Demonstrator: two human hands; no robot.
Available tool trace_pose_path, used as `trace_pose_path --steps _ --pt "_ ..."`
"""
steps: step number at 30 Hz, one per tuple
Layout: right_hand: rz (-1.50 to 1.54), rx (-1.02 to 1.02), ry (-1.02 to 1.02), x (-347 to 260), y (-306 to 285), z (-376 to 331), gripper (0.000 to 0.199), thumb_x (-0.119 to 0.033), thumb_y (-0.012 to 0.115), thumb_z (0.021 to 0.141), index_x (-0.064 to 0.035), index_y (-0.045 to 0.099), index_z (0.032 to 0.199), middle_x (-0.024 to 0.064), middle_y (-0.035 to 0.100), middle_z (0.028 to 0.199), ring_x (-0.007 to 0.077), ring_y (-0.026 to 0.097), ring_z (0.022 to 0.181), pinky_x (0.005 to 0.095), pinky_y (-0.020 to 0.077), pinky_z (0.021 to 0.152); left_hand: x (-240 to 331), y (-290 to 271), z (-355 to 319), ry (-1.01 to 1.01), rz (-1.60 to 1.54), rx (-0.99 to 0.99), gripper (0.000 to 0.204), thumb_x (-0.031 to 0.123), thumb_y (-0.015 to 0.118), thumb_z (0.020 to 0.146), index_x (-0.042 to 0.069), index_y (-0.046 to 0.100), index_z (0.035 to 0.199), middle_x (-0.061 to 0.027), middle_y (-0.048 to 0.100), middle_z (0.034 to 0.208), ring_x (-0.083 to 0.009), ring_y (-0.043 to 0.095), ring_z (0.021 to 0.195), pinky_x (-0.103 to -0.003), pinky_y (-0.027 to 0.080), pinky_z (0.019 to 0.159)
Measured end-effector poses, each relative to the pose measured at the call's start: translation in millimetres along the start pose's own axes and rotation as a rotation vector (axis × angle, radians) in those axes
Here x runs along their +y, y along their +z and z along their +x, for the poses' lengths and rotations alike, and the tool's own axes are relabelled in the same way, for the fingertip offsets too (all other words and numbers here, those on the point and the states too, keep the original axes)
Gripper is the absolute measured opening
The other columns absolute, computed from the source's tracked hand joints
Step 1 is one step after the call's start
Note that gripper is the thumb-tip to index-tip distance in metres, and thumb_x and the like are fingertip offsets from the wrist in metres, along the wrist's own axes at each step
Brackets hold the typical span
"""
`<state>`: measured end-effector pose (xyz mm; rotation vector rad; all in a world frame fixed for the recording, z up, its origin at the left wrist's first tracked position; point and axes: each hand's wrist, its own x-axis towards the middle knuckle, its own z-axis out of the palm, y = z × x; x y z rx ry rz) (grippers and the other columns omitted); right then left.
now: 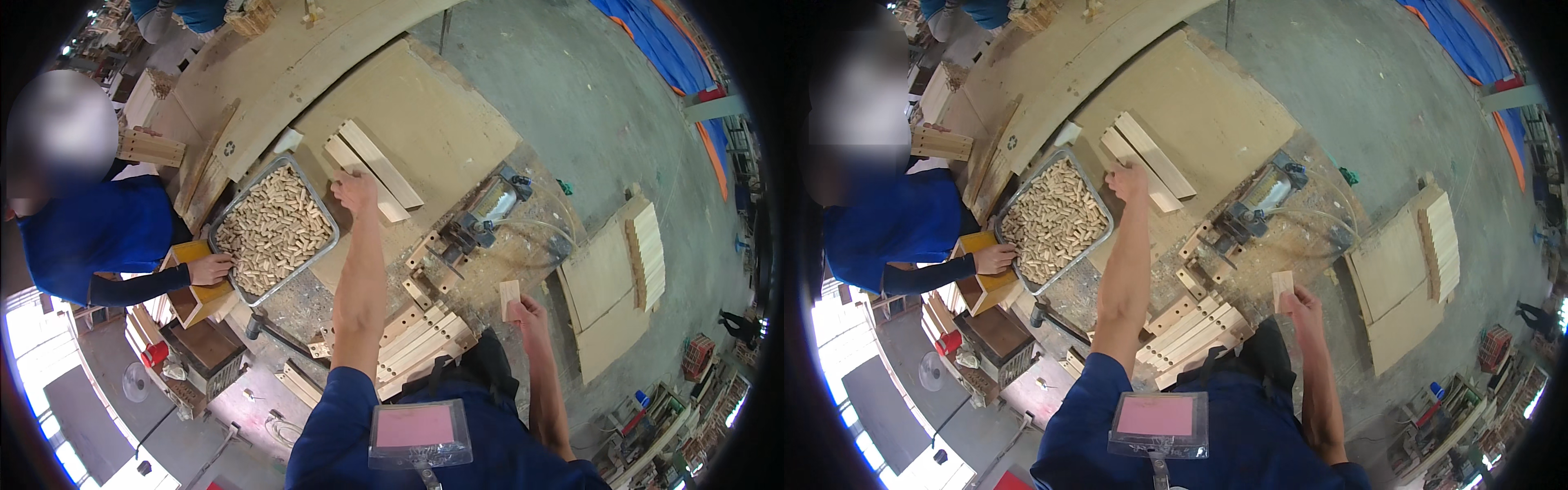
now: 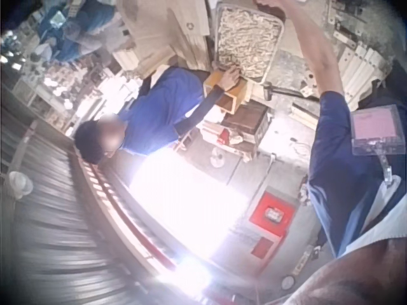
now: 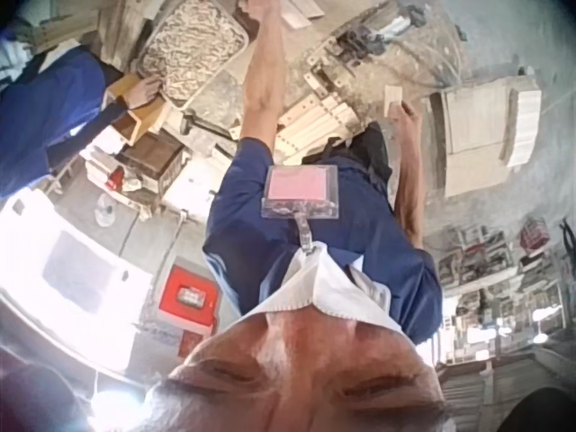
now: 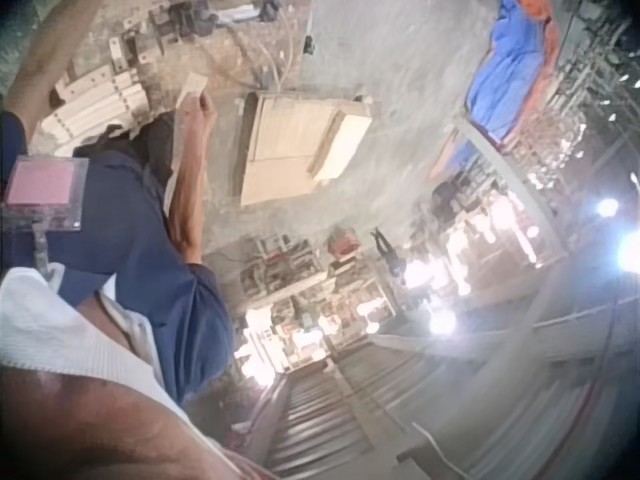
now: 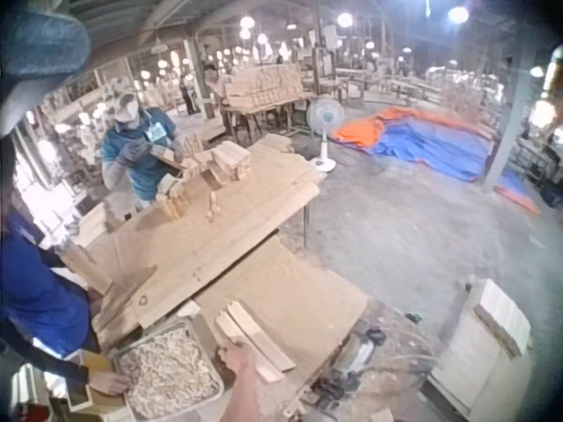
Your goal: The person picks up small wooden planks from a workbench and stacks them in neat piles on a large cardboard sheet on the floor. The person repeatedly picks up planks, aligns them, and places them into growing stacks.
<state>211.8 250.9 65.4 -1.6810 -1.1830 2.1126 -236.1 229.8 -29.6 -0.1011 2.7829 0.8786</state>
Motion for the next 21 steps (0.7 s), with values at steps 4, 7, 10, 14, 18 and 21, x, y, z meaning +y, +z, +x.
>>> trace_pose_path --steps 4,7,10,14,18,21 --pt "-0.123 -0.099 -0.122 -1 17 2 0.032 -0.015 0.06 0.097 0.0022 0.066 0.123 0.0036 0.071 0.103 0.0109 0.067 0.089 0.0262 0.0517 0.079 -2 -33 6 0.099 -0.017 0.073 0.057 0.02 0.057 0.09 -0.005 0.043 0.139 -0.0332 0.045 0.134 -0.0461 0.048 0.122 -0.049 0.043 0.101" --pt "-0.077 -0.085 -0.122 -4 10 1 0.031 -0.013 0.06 0.097 0.0027 0.066 0.124 0.0042 0.07 0.106 0.011 0.065 0.093 0.0278 0.051 0.083 -62 -64 -45 0.371 -0.015 0.062 0.03 0.025 0.06 0.093 -0.004 0.065 0.098 -0.0273 0.064 0.096 -0.0431 0.063 0.088 -0.049 0.053 0.078" --pt "-0.091 0.007 -0.085 -2 -14 -9 0.032 -0.013 0.061 0.097 0.0031 0.065 0.124 0.0038 0.07 0.107 0.0106 0.065 0.093 0.0269 0.0507 0.083 -147 -103 -145 0.557 0.185 -0.076 0.042 0.036 0.065 0.092 0.0 0.065 0.069 -0.0243 0.064 0.072 -0.041 0.064 0.063 -0.049 0.052 0.061" --pt "-0.054 -0.019 -0.127 1 -20 -26 0.031 -0.014 0.061 0.097 0.0024 0.066 0.123 0.0022 0.07 0.104 0.0091 0.065 0.091 0.0253 0.0502 0.079 -229 -178 -261 0.257 0.259 -0.137 0.031 0.027 0.073 0.087 0.002 0.064 0.072 -0.0182 0.063 0.074 -0.0367 0.065 0.072 -0.045 0.053 0.066" --pt "-0.183 -0.086 -0.17 5 -9 -24 0.027 -0.016 0.063 0.096 -0.0007 0.069 0.118 -0.0002 0.069 0.097 0.0073 0.064 0.086 0.0249 0.0502 0.076 -262 -182 -325 0.751 0.138 -0.601 0.039 0.032 0.081 0.078 0.004 0.064 0.099 -0.0142 0.062 0.101 -0.0355 0.064 0.093 -0.043 0.054 0.079" --pt "-0.253 -0.14 -0.174 6 -5 -29 0.024 -0.016 0.064 0.096 -0.0017 0.07 0.115 -0.0009 0.068 0.094 0.0068 0.063 0.085 0.0244 0.0494 0.075 -264 -175 -335 0.856 0.337 -0.667 0.052 0.031 0.078 0.079 0.003 0.058 0.118 -0.0162 0.057 0.118 -0.0369 0.06 0.107 -0.046 0.052 0.089"
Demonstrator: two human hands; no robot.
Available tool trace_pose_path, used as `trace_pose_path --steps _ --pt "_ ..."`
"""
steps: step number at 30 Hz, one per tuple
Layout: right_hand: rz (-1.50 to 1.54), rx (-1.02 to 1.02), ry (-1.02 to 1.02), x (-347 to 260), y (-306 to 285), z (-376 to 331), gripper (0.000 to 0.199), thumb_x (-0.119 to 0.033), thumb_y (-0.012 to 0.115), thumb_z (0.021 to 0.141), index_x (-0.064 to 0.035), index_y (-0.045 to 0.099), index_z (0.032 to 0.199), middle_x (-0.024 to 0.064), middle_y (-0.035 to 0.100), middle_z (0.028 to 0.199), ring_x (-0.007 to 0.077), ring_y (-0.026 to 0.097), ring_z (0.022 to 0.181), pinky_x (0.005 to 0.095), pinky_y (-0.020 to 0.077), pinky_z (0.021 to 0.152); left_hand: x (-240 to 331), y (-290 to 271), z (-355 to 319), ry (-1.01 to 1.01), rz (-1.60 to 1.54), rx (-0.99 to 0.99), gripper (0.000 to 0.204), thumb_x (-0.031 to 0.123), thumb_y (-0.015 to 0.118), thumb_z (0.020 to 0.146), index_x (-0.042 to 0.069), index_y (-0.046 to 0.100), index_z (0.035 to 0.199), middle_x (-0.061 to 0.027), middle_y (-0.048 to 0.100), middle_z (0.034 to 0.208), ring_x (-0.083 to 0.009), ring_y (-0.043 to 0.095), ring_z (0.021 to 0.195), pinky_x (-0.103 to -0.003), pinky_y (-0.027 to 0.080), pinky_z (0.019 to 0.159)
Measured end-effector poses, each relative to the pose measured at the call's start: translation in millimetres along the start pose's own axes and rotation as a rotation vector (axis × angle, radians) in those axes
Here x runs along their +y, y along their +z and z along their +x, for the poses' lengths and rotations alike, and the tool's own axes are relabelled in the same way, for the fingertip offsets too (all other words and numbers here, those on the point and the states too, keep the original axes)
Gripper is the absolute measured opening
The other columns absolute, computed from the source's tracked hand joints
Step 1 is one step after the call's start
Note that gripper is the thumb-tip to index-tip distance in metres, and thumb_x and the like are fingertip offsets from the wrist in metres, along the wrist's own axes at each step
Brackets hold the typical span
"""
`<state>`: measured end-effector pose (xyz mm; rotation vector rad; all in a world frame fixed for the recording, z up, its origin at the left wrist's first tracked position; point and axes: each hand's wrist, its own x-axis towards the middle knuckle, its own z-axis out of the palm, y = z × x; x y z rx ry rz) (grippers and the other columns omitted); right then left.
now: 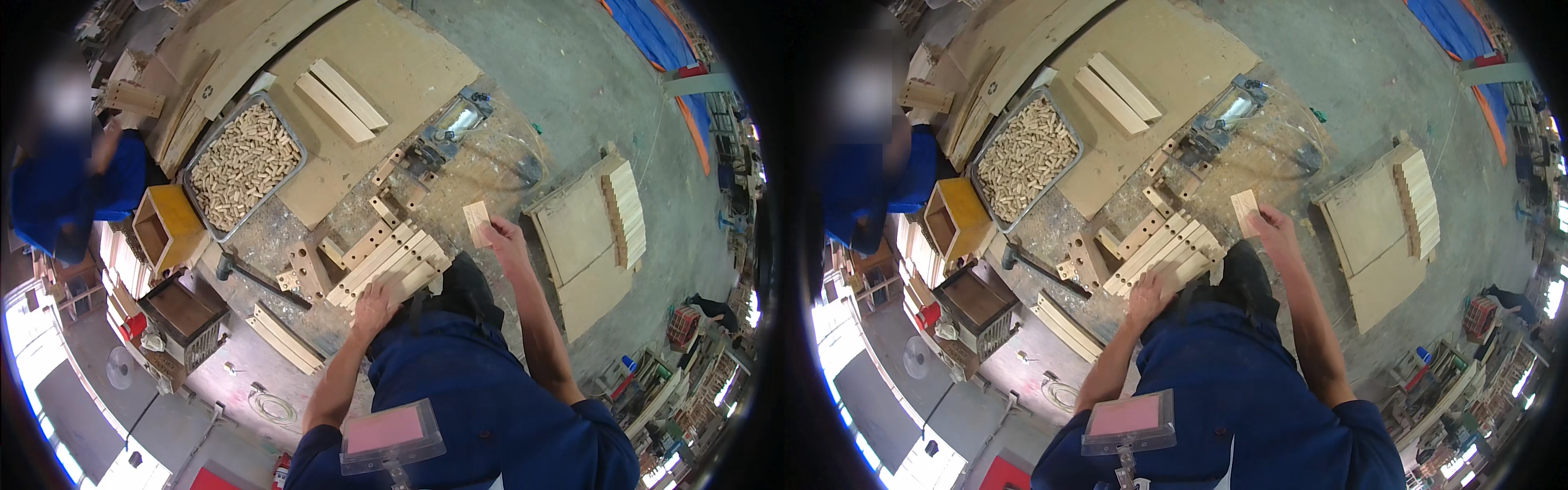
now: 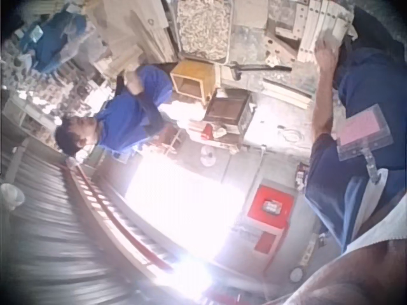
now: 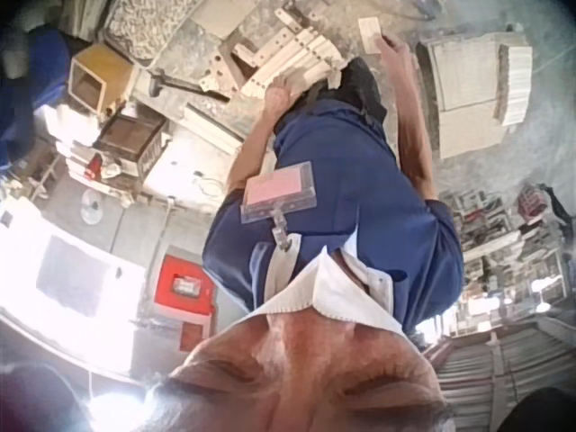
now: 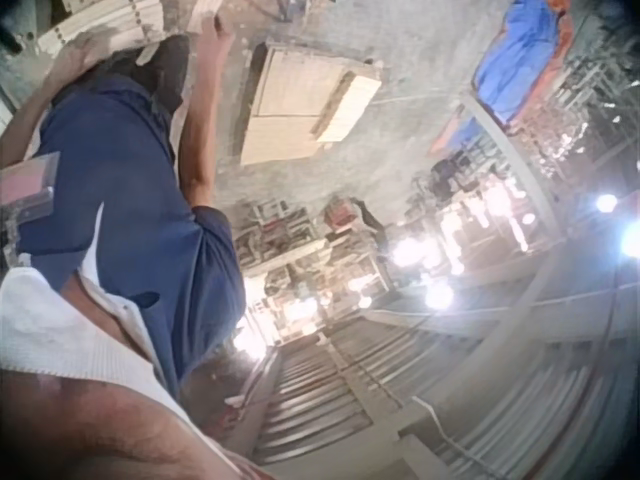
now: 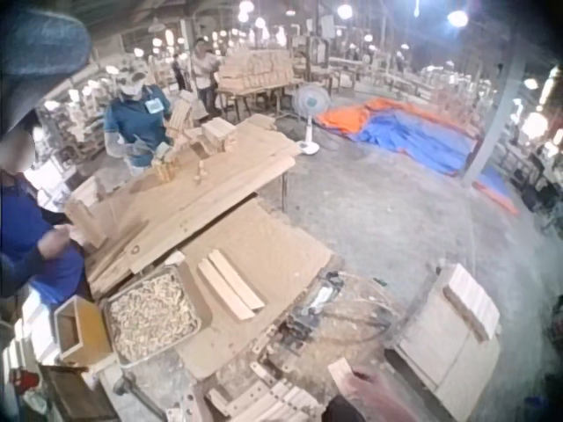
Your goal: The person picks up small wooden planks from a workbench and stacks them in neat piles on a large cardboard sheet on the floor. The person repeatedly picks up planks, aligns them, and places them into growing stacks.
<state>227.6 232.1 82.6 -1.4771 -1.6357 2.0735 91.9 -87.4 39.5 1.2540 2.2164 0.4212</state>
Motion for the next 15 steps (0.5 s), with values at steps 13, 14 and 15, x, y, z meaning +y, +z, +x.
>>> trace_pose_path --steps 13,14,15 --pt "0.098 0.048 -0.054 7 -3 -27 0.027 -0.013 0.063 0.096 0.0009 0.069 0.118 0.0017 0.07 0.099 0.0086 0.064 0.087 0.0257 0.0519 0.076 -16 -76 131 -0.068 -0.076 0.372 0.05 0.027 0.068 0.087 0.004 0.056 0.13 -0.0182 0.061 0.111 -0.0379 0.059 0.107 -0.049 0.045 0.094" --pt "0.105 0.038 -0.06 6 2 -24 0.026 -0.013 0.064 0.095 0.0006 0.069 0.117 0.0014 0.069 0.098 0.0083 0.064 0.086 0.0255 0.0518 0.076 -29 -71 132 -0.112 -0.063 0.389 0.049 0.028 0.067 0.087 0.006 0.057 0.13 -0.0187 0.061 0.111 -0.0384 0.059 0.107 -0.049 0.045 0.093" --pt "0.12 0.023 -0.061 6 9 -22 0.026 -0.013 0.064 0.095 0.0004 0.069 0.117 0.0012 0.069 0.098 0.0079 0.064 0.086 0.0253 0.0517 0.075 -44 -66 128 -0.158 -0.043 0.403 0.047 0.028 0.065 0.088 0.008 0.057 0.13 -0.0193 0.061 0.111 -0.0389 0.059 0.107 -0.05 0.046 0.093"
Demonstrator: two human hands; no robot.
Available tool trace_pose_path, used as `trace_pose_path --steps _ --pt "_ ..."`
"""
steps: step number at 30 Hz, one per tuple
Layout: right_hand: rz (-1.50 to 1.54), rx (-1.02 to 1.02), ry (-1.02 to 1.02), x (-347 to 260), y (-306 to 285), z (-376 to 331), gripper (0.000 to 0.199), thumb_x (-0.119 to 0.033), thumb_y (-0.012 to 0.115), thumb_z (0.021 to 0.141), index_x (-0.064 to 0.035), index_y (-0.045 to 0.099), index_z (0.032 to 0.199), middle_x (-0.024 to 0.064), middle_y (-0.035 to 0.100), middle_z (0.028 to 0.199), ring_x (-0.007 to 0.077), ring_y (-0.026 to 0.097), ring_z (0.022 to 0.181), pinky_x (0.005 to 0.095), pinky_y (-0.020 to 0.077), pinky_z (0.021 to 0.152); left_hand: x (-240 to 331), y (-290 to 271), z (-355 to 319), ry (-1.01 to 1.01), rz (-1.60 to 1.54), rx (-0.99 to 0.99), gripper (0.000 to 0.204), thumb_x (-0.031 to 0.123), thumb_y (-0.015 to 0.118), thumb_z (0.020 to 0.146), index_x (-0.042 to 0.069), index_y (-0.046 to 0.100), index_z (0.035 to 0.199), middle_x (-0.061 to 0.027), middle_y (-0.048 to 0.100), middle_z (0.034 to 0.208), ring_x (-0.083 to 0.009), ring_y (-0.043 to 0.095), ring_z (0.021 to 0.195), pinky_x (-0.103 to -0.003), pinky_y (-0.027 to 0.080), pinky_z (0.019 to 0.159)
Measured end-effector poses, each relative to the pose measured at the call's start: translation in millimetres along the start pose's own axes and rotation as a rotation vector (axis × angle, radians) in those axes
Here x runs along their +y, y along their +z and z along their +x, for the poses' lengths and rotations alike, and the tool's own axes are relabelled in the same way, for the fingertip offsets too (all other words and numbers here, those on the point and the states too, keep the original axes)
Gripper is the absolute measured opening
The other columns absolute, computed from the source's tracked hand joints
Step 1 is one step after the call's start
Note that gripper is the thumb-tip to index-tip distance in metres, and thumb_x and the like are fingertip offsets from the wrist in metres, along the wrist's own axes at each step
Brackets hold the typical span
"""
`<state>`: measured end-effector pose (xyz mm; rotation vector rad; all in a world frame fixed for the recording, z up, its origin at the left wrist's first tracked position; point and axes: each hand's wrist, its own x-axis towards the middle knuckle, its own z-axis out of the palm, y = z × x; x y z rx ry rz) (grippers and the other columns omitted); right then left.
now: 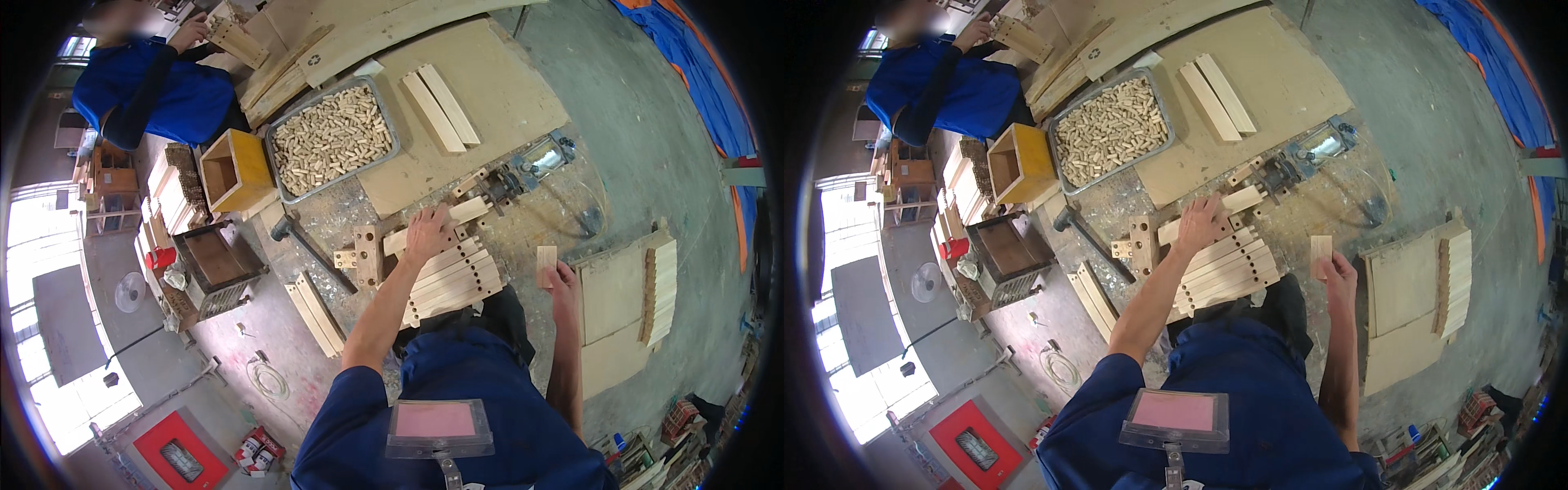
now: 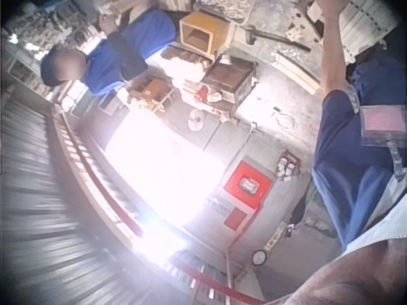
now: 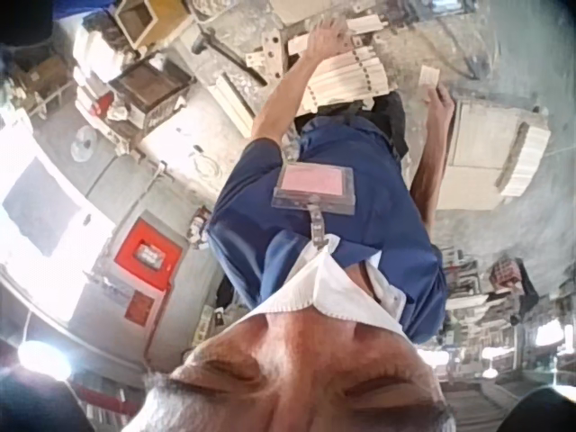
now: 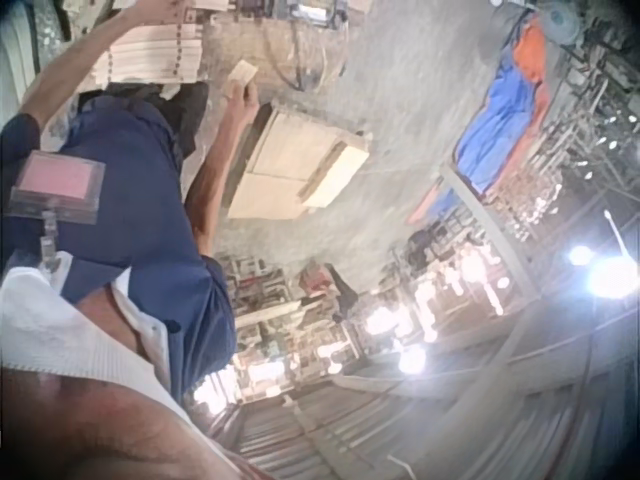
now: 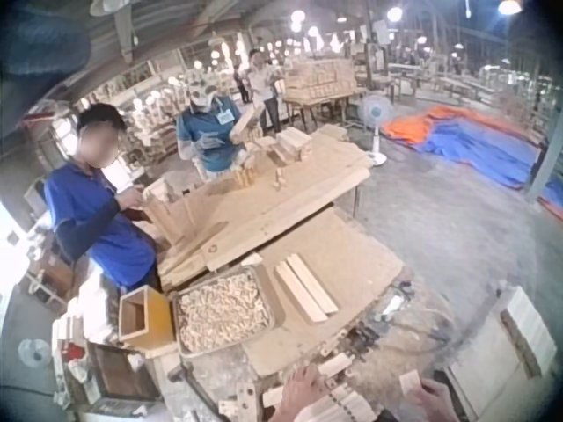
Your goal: The person picks up small wooden planks from a workbench and stacks them in neat piles on a large cardboard sheet on the floor. The person repeatedly picks up planks, aligns them, and places them into growing stacks.
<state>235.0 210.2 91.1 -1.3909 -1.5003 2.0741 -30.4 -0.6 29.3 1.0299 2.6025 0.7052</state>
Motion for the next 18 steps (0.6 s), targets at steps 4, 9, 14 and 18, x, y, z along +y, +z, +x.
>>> trace_pose_path --steps 4,9,14,18 --pt "-0.021 0.0 -0.014 1 -5 7 0.026 -0.014 0.064 0.096 -0.0002 0.068 0.117 0.0007 0.069 0.099 0.0078 0.064 0.087 0.0249 0.0512 0.075 -22 18 -6 -0.078 -0.033 -0.031 0.043 0.03 0.063 0.089 0.013 0.06 0.128 -0.0188 0.063 0.113 -0.0388 0.06 0.11 -0.051 0.046 0.093" --pt "-0.01 -0.024 0.041 12 -14 20 0.031 -0.016 0.065 0.096 0.0001 0.067 0.121 0.0015 0.069 0.102 0.0085 0.065 0.09 0.0246 0.0511 0.075 -11 30 4 -0.237 -0.091 -0.116 0.04 0.028 0.062 0.089 0.015 0.062 0.127 -0.0147 0.063 0.122 -0.0364 0.059 0.116 -0.052 0.045 0.095" --pt "-0.002 0.019 0.069 8 3 41 0.029 -0.014 0.063 0.097 0.0012 0.067 0.121 0.0014 0.07 0.102 0.0084 0.064 0.089 0.0252 0.0501 0.077 -10 30 8 -0.295 -0.087 -0.169 0.039 0.029 0.064 0.088 0.017 0.065 0.126 -0.0136 0.067 0.118 -0.0368 0.063 0.11 -0.05 0.046 0.094" --pt "0.084 -0.022 0.068 3 21 51 0.029 -0.013 0.063 0.097 0.0018 0.067 0.121 0.0014 0.069 0.103 0.0081 0.063 0.089 0.0252 0.0492 0.079 -16 31 7 -0.258 -0.091 -0.103 0.038 0.029 0.065 0.088 0.017 0.065 0.124 -0.0138 0.068 0.115 -0.0371 0.065 0.105 -0.05 0.046 0.093"
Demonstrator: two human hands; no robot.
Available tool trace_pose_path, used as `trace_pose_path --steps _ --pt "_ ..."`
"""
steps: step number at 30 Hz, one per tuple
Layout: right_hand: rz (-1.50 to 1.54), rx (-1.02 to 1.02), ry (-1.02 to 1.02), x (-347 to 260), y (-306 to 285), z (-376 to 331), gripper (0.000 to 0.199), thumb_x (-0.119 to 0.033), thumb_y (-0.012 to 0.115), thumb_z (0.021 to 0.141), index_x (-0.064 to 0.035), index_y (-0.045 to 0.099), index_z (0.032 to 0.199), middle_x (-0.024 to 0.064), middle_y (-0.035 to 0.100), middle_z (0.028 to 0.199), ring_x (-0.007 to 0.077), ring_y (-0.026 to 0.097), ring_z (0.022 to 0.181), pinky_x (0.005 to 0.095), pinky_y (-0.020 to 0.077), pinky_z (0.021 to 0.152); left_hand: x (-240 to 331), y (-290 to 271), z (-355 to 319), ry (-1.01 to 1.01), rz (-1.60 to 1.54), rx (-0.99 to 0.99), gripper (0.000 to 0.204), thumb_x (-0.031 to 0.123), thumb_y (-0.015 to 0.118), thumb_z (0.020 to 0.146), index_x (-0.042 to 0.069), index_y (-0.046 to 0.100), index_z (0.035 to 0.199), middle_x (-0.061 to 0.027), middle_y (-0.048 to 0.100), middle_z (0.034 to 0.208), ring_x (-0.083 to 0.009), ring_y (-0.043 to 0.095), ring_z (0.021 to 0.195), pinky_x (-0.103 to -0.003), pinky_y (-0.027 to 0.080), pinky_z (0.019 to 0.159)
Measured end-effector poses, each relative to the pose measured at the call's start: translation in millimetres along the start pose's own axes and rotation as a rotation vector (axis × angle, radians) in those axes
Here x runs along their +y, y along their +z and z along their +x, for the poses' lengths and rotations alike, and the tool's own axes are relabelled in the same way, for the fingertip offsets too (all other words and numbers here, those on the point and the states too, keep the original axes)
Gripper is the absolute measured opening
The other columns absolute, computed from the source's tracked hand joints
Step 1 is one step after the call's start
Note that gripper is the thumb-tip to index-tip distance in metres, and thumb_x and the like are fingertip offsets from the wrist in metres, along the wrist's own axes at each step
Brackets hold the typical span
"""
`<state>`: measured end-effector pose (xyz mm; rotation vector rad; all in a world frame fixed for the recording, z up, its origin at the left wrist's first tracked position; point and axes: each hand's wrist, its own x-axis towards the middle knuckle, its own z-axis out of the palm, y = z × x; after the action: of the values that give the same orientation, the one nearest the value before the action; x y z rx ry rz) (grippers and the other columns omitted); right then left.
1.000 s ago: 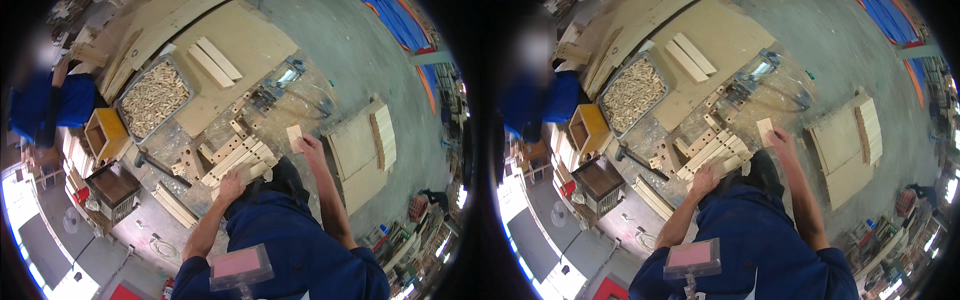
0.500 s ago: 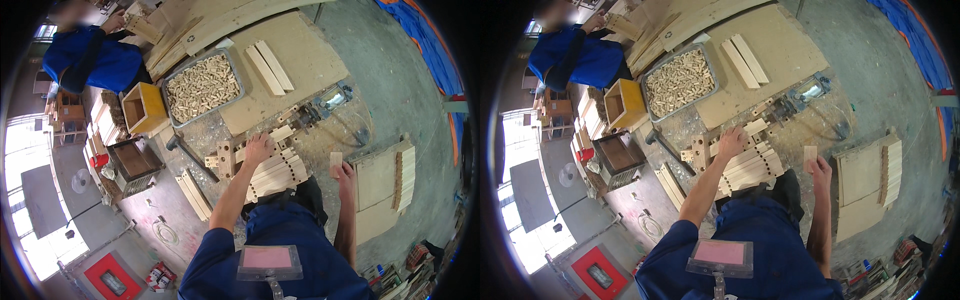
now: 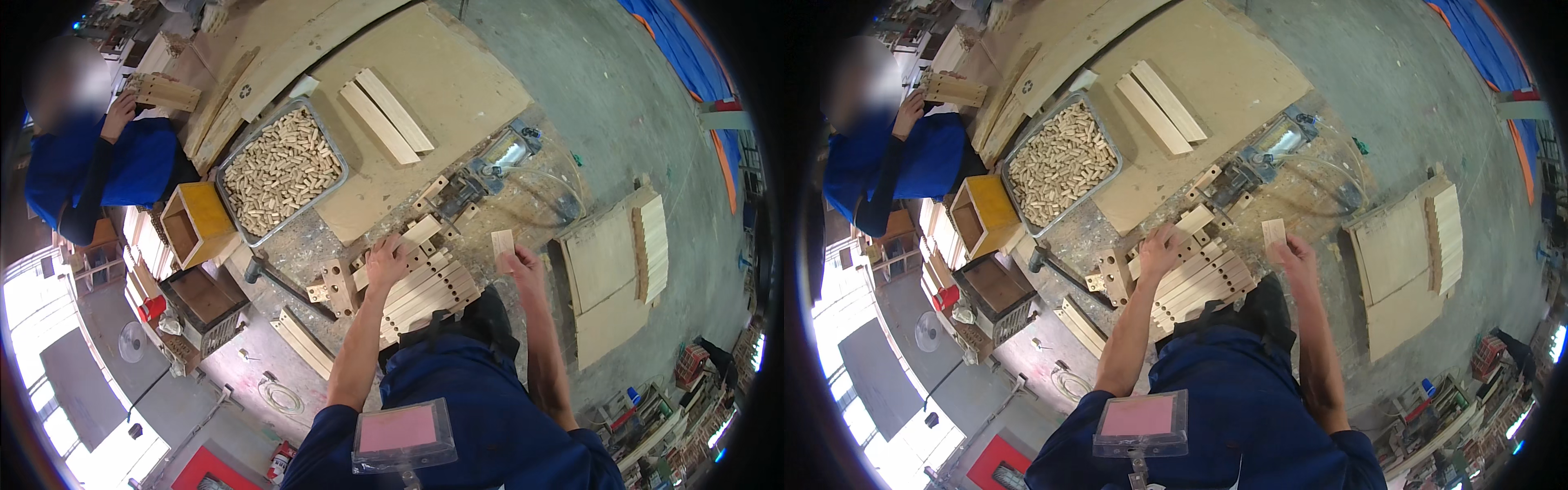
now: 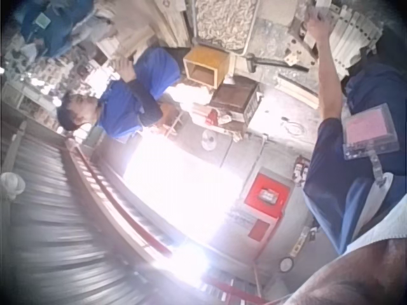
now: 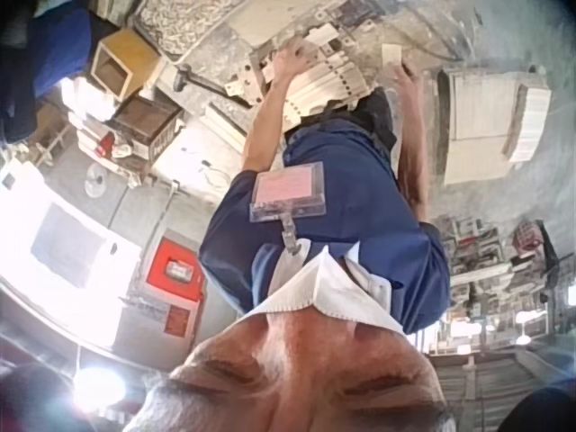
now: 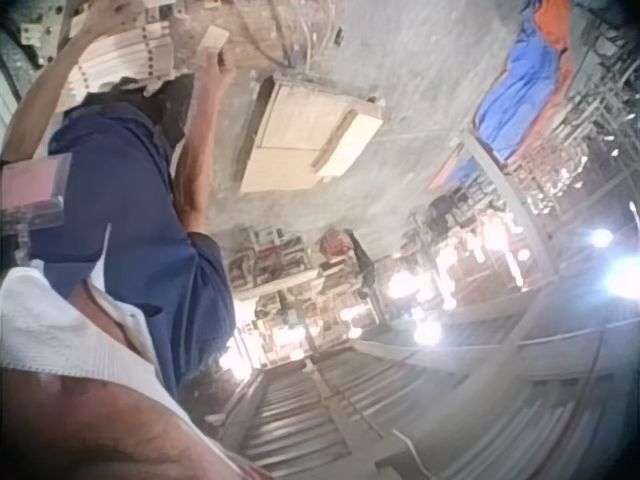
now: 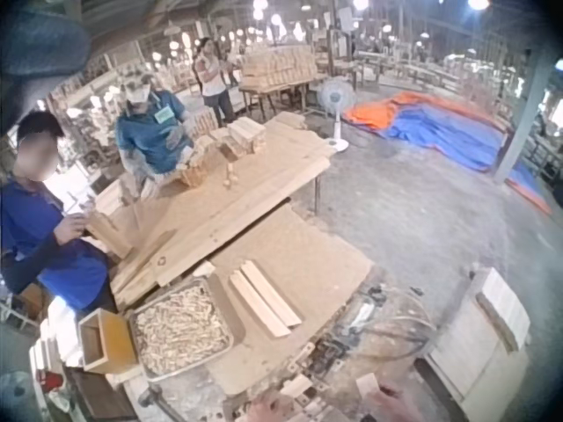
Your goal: The person picks up small wooden planks from a workbench and stacks them in neat piles on a large cardboard sheet on the floor. The person repeatedly picks up planks, aligns them, and places them into growing stacks.
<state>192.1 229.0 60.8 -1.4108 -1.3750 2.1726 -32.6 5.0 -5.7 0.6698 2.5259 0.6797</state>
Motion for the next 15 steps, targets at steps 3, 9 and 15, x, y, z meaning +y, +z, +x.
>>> trace_pose_path --steps 3,9,15 --pt "-0.055 -0.019 0.018 -3 7 4 0.029 -0.015 0.063 0.098 0.0017 0.067 0.122 0.001 0.069 0.103 0.0074 0.062 0.089 0.0251 0.0488 0.08 -2 2 1 0.005 -0.015 -0.011 0.038 0.028 0.065 0.088 0.017 0.065 0.125 -0.0139 0.068 0.115 -0.037 0.064 0.106 -0.05 0.046 0.093" --pt "-0.067 -0.033 0.036 -3 24 7 0.03 -0.017 0.064 0.097 0.0011 0.067 0.121 -0.0001 0.069 0.102 0.0067 0.06 0.088 0.0246 0.0476 0.079 -4 3 -3 0.008 0.002 0.011 0.04 0.028 0.064 0.088 0.018 0.065 0.126 -0.0149 0.068 0.116 -0.0374 0.064 0.106 -0.051 0.045 0.095" --pt "-0.147 -0.014 0.01 -4 47 15 0.026 -0.018 0.065 0.097 0.0009 0.069 0.114 -0.0016 0.067 0.093 0.006 0.056 0.08 0.0236 0.044 0.071 1 1 -1 0.012 -0.002 0.022 0.04 0.03 0.064 0.089 0.017 0.065 0.126 -0.017 0.067 0.117 -0.0374 0.063 0.108 -0.051 0.044 0.095"
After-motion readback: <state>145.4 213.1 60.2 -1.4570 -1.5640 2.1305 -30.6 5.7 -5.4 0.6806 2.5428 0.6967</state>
